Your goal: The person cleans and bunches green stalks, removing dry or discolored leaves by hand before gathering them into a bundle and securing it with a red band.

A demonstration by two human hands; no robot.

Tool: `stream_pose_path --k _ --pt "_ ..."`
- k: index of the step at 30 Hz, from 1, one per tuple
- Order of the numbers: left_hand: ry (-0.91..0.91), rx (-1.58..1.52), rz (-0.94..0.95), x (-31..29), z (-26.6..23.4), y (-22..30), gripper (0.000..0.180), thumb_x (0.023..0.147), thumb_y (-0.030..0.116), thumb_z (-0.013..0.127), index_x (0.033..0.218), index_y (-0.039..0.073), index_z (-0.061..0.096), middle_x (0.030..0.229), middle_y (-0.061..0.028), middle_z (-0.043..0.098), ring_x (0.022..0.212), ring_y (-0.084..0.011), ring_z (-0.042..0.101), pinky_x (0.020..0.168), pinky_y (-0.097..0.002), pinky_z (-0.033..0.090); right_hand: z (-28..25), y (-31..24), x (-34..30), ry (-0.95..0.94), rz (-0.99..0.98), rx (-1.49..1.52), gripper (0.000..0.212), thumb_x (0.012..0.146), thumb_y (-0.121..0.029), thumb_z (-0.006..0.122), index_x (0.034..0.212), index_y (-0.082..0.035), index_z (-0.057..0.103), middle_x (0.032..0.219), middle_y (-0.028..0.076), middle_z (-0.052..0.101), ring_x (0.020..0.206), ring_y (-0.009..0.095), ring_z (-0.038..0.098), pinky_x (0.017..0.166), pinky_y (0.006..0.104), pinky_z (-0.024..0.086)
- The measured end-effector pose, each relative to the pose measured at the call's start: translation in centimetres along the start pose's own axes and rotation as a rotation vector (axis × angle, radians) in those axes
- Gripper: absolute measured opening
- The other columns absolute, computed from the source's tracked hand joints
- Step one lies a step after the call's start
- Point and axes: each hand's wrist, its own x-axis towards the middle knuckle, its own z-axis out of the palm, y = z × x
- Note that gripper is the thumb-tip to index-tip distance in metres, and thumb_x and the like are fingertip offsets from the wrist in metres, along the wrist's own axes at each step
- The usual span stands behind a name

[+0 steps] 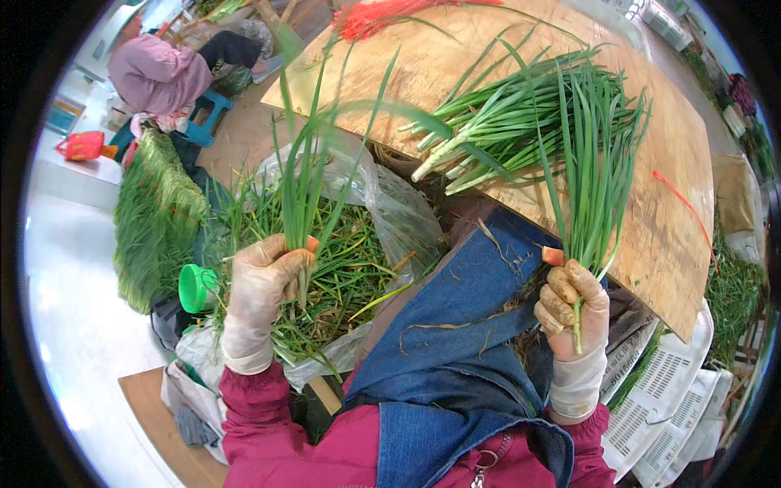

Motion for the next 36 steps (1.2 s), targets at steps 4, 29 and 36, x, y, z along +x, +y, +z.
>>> stream_pose_path --k 4,29,36 --pt "-0.379 -0.002 0.046 -1.7 3.6 6.4 0.022 0.081 0.018 0.054 0.091 -0.002 0.059 0.063 -0.0031 0.057 0.043 -0.0041 0.044 0.037 -0.0165 0.029 2.2 1.0 -0.1 0.066 -0.035 -0.131 0.025 0.081 -0.011 0.051 0.099 0.006 0.051 0.057 0.002 0.046 0.035 0.006 0.033 0.034 0.0208 0.028" --pt "-0.605 0.042 -0.018 1.0 15.1 3.3 0.027 0.081 0.025 0.057 0.09 0.0 0.06 0.063 -0.0007 0.055 0.044 -0.0047 0.044 0.038 -0.017 0.033 2.8 1.8 -1.4 0.285 -0.077 -0.449 0.018 0.069 -0.003 0.065 0.085 0.001 0.058 0.065 0.005 0.058 0.048 0.007 0.048 0.042 0.0185 0.035" --pt "-0.395 -0.297 -0.01 -2.4 13.3 4.3 0.016 0.077 0.01 0.053 0.08 -0.004 0.06 0.062 -0.0071 0.058 0.041 -0.0064 0.044 0.036 -0.0174 0.033 2.7 1.2 -1.6 0.139 -0.097 -0.307 0.028 0.072 -0.006 0.06 0.097 0.005 0.053 0.067 0.01 0.059 0.038 0.006 0.042 0.036 0.0181 0.033"
